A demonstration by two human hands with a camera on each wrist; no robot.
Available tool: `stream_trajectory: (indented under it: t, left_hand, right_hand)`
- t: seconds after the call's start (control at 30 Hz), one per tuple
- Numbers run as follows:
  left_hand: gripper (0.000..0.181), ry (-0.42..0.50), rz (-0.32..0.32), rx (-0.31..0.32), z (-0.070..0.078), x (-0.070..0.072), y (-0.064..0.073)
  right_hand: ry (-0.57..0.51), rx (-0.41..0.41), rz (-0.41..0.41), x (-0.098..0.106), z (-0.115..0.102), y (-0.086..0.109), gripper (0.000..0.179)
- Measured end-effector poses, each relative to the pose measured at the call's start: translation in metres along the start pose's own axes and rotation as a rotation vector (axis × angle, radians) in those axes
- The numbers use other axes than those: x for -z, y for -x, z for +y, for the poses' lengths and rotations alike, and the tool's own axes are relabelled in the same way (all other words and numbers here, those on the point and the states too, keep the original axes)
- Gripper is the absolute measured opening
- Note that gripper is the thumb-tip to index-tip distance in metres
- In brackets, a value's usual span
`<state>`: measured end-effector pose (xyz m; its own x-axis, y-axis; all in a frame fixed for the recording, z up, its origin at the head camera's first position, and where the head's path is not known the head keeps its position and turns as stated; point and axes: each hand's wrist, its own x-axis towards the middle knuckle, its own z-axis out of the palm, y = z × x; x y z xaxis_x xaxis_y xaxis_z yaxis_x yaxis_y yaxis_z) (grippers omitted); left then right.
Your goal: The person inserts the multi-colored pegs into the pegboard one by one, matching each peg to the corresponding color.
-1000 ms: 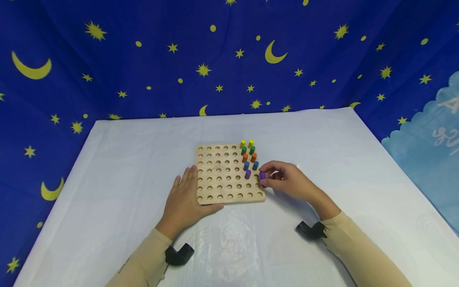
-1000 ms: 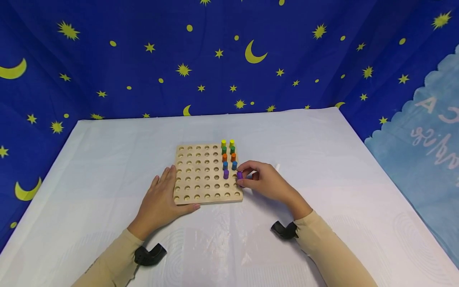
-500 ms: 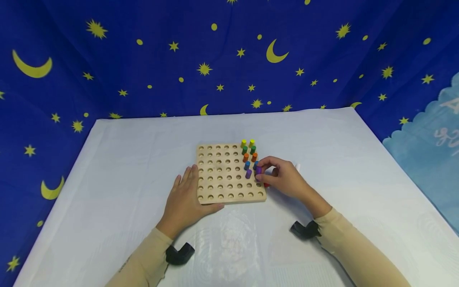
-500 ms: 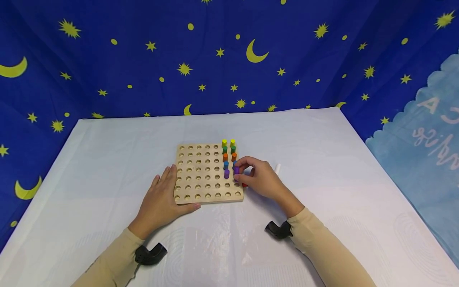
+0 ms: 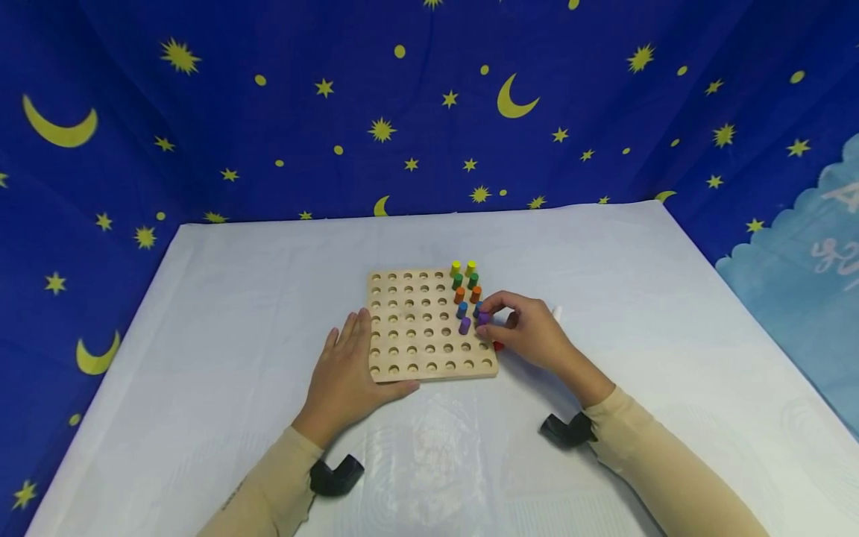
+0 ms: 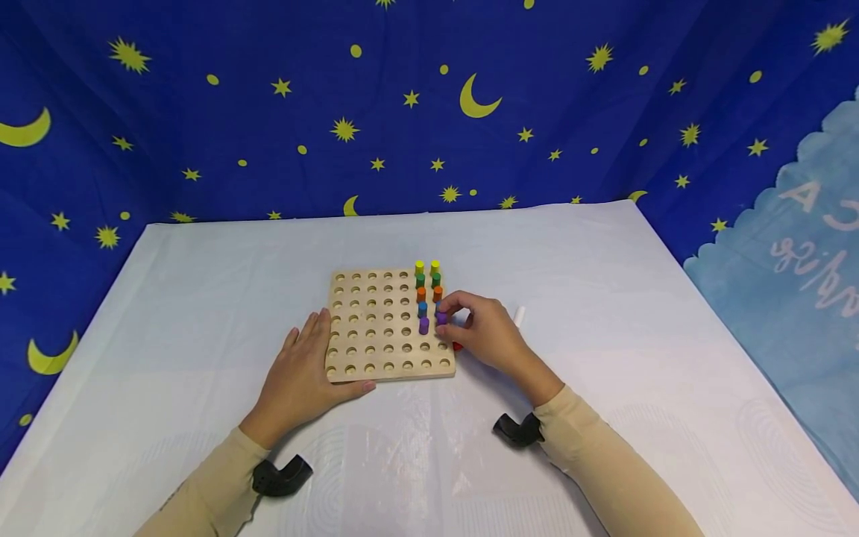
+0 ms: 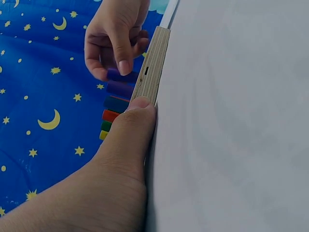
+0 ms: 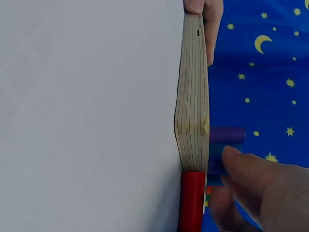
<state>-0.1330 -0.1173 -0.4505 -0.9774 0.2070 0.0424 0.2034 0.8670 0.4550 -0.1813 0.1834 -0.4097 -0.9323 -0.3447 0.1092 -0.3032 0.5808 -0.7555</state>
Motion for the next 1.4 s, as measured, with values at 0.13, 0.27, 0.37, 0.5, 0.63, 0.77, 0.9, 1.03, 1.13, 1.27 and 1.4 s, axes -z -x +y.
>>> stream_trajectory:
  t: [0.13, 0.27, 0.37, 0.5, 0.63, 0.77, 0.9, 1.03, 1.13, 1.27, 1.4]
  left_hand:
    - [0.141, 0.003, 0.003, 0.001, 0.0, -0.001, 0.0]
    - [0.141, 0.006, 0.002, 0.002, 0.0, -0.001, 0.0]
    - [0.142, 0.011, 0.0, 0.001, 0.0, -0.001, 0.0]
    - [0.142, 0.01, 0.002, -0.002, 0.001, -0.001, -0.001]
    - [0.142, 0.006, 0.005, -0.005, 0.001, 0.0, -0.001]
    - [0.141, 0.002, 0.004, -0.003, 0.0, 0.001, -0.001]
    - [0.141, 0.002, 0.0, 0.0, 0.0, 0.001, 0.0]
    - [0.141, 0.006, 0.003, 0.003, 0.0, 0.0, 0.0]
    - [0.141, 0.008, 0.008, 0.004, -0.001, -0.001, 0.0]
    - [0.141, 0.009, 0.007, 0.001, -0.001, -0.002, 0.0]
    - [0.141, 0.007, 0.007, 0.0, -0.001, -0.002, 0.0]
  right_hand:
    - [0.047, -0.005, -0.015, 0.0, 0.0, 0.0, 0.023]
    - [0.051, -0.006, -0.019, 0.005, 0.0, 0.003, 0.031]
    - [0.06, 0.024, -0.022, 0.014, 0.001, 0.006, 0.031]
    - [0.13, 0.091, -0.078, 0.028, 0.005, 0.013, 0.024]
    - [0.207, 0.107, -0.204, 0.037, 0.01, 0.018, 0.03]
    - [0.301, 0.089, -0.292, 0.039, 0.011, 0.022, 0.031]
    - [0.391, 0.087, -0.302, 0.037, 0.01, 0.023, 0.029]
    - [0.422, 0.069, -0.295, 0.034, 0.011, 0.022, 0.026]
    - [0.407, 0.053, -0.299, 0.034, 0.012, 0.022, 0.024]
    - [0.367, 0.036, -0.288, 0.034, 0.012, 0.023, 0.03]
    - [0.272, 0.034, -0.255, 0.033, 0.01, 0.024, 0.035]
